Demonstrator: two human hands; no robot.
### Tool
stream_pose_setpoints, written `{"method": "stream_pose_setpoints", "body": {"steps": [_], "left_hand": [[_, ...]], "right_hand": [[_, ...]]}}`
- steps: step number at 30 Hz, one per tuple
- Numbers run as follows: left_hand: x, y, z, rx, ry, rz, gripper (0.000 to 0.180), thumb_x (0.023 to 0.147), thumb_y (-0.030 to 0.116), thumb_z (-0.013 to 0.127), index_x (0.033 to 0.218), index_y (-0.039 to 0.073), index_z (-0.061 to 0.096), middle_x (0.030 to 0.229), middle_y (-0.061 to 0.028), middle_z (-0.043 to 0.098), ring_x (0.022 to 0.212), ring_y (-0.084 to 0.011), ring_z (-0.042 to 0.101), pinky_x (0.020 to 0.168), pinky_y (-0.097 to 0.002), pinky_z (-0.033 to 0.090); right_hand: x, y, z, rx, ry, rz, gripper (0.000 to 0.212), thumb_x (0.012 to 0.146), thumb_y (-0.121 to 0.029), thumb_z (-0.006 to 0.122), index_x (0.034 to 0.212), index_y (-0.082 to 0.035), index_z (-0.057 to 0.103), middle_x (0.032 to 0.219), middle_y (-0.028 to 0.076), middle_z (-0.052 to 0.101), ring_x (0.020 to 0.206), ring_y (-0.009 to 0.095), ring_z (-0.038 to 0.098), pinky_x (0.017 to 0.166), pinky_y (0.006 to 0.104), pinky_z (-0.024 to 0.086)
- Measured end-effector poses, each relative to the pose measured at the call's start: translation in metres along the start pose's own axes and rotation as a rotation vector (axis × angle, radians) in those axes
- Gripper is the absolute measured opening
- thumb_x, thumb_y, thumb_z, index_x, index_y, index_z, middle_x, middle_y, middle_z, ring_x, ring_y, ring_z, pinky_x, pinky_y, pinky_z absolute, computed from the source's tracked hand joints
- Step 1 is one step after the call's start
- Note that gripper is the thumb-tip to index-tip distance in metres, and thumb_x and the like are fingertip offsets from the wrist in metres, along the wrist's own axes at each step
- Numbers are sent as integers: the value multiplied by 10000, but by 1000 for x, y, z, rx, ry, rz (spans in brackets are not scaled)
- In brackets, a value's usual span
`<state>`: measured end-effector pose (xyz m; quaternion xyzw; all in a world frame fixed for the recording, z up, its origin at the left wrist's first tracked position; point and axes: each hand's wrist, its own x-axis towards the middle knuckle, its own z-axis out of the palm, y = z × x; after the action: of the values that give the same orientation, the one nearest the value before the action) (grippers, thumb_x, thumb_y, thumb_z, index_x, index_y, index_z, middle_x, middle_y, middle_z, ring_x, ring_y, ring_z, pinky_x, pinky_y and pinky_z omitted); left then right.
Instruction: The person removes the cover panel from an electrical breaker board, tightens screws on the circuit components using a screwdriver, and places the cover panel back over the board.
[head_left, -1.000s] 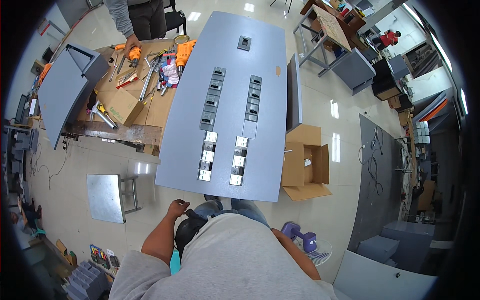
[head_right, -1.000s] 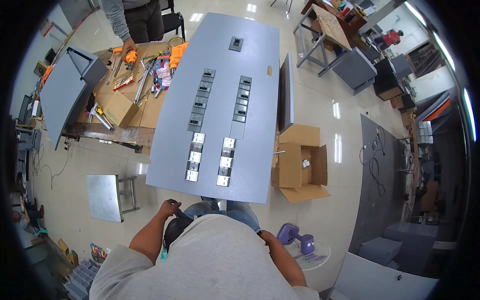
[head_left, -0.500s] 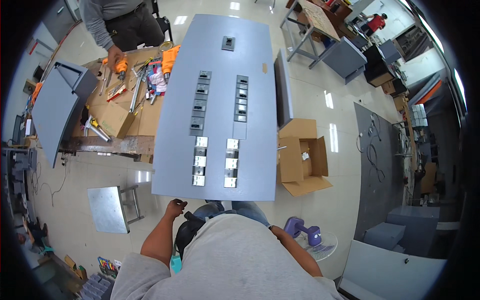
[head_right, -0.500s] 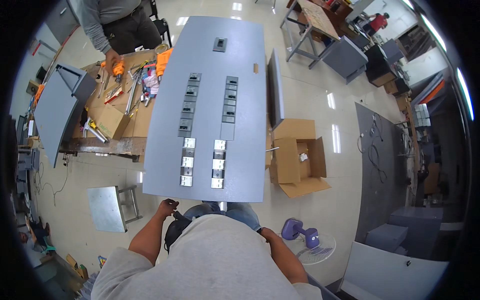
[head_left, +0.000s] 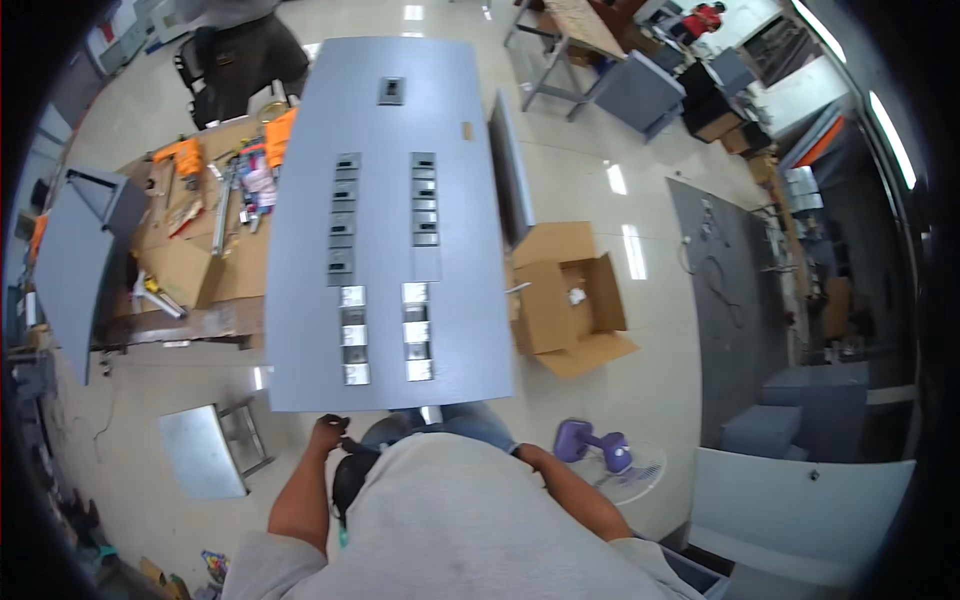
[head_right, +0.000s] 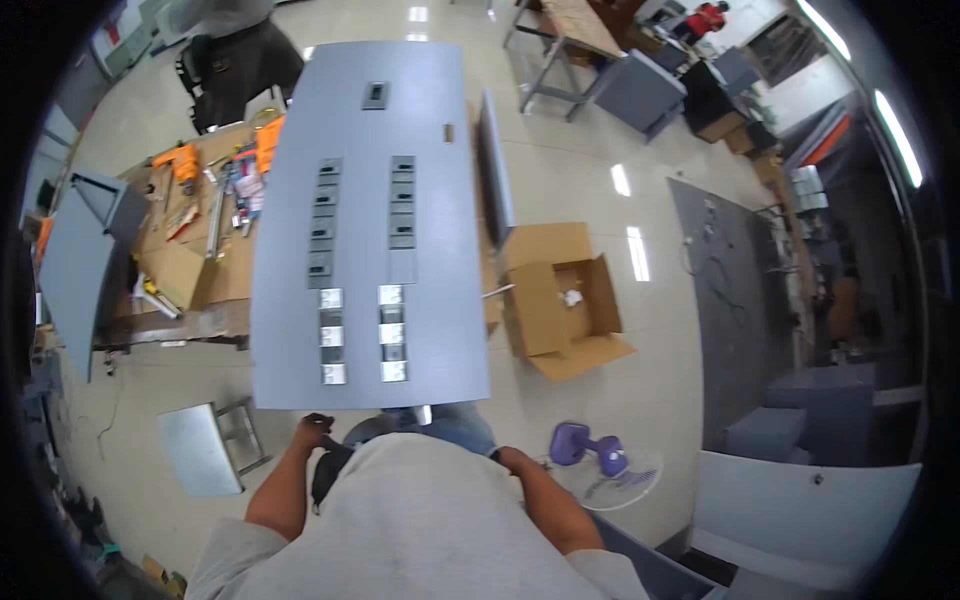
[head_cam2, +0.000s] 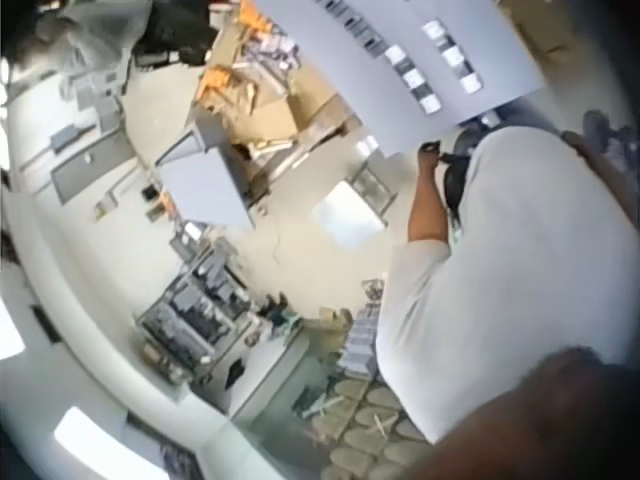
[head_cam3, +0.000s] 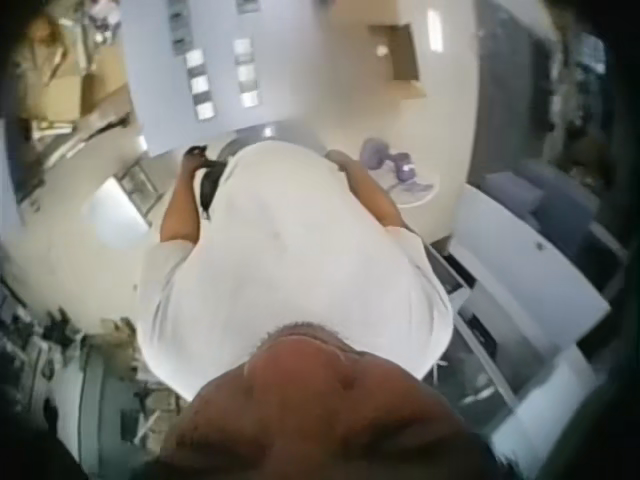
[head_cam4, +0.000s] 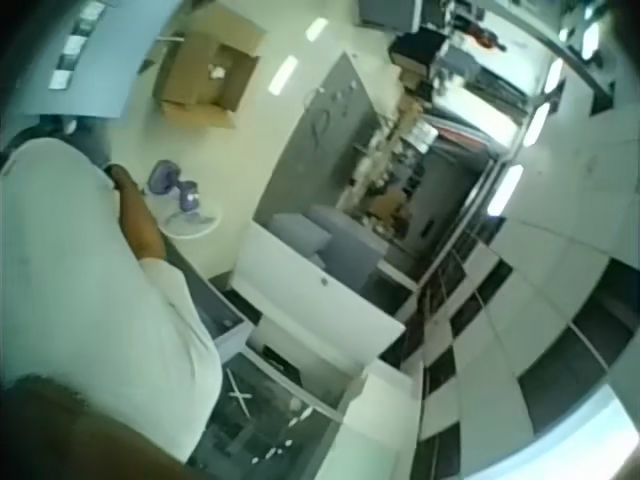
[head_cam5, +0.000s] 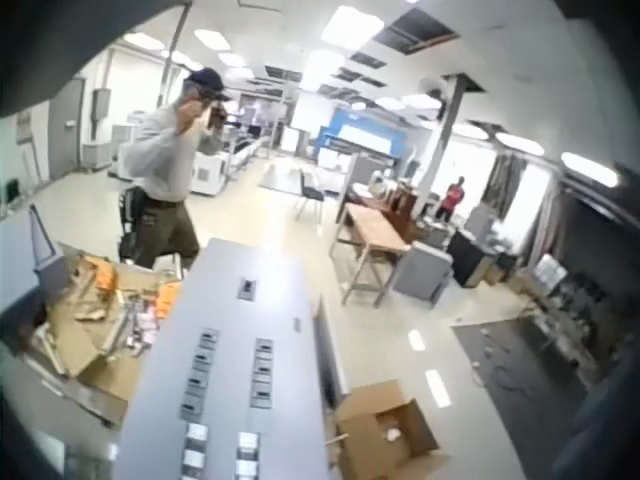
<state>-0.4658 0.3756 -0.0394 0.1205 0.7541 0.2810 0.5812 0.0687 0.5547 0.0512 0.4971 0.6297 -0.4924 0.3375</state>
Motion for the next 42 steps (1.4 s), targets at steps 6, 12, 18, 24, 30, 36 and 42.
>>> {"method": "stream_pose_setpoints", "body": {"steps": [6, 12, 18, 24, 30, 36, 42], "left_hand": [[-30, 17, -20, 164, 123, 8, 439, 917, 337, 795, 1131, -40, 727, 894, -165, 766, 691, -234, 744, 574, -362, 576], [-44, 42, -26, 137, 99, -69, 462, 912, 361, 792, 1144, -34, 727, 893, -149, 769, 687, -215, 744, 546, -349, 557], [-46, 39, -30, 160, 111, -47, 463, 914, 363, 793, 1144, -33, 727, 863, -145, 762, 644, -202, 721, 515, -334, 533], [-47, 43, -24, 167, 109, -38, 455, 914, 363, 794, 1144, -24, 730, 866, -143, 763, 638, -195, 711, 514, -339, 531], [-45, 40, -24, 158, 108, -49, 454, 915, 358, 794, 1158, -19, 723, 887, -147, 764, 664, -202, 726, 525, -339, 530], [-40, 37, -21, 125, 95, -48, 460, 916, 369, 791, 1175, -4, 718, 914, -147, 768, 688, -209, 725, 539, -339, 532], [-39, 30, -25, 174, 101, -50, 473, 925, 392, 776, 1195, 8, 718, 936, -147, 772, 746, -217, 731, 586, -356, 552]], "right_hand": [[-13, -35, -11, 153, -66, 17, 410, 791, -349, 790, 1056, -36, 790, 1061, 207, 783, 915, 334, 740, 804, 446, 561], [31, 12, 21, 27, -19, 53, 452, 745, -379, 801, 1008, -12, 786, 1036, 231, 778, 887, 351, 744, 778, 453, 567], [45, 22, 25, -64, 6, -69, 304, 814, -300, 734, 959, -37, 777, 938, 199, 783, 804, 349, 755, 740, 458, 601], [60, 46, 31, -194, -50, -279, 300, 758, -216, 783, 995, -34, 755, 955, 211, 768, 864, 381, 750, 788, 470, 614], [54, 30, 28, -9, -84, 114, 492, 489, -82, 930, 949, -73, 756, 914, 156, 754, 893, 361, 746, 810, 443, 613], [59, 49, 33, -244, -4, -284, 426, 746, -393, 792, 997, -50, 800, 1032, 235, 778, 909, 377, 754, 788, 466, 569], [60, 33, 37, -85, -22, -21, 414, 514, -52, 876, 905, -109, 755, 904, 153, 744, 887, 360, 738, 781, 437, 600]]}}
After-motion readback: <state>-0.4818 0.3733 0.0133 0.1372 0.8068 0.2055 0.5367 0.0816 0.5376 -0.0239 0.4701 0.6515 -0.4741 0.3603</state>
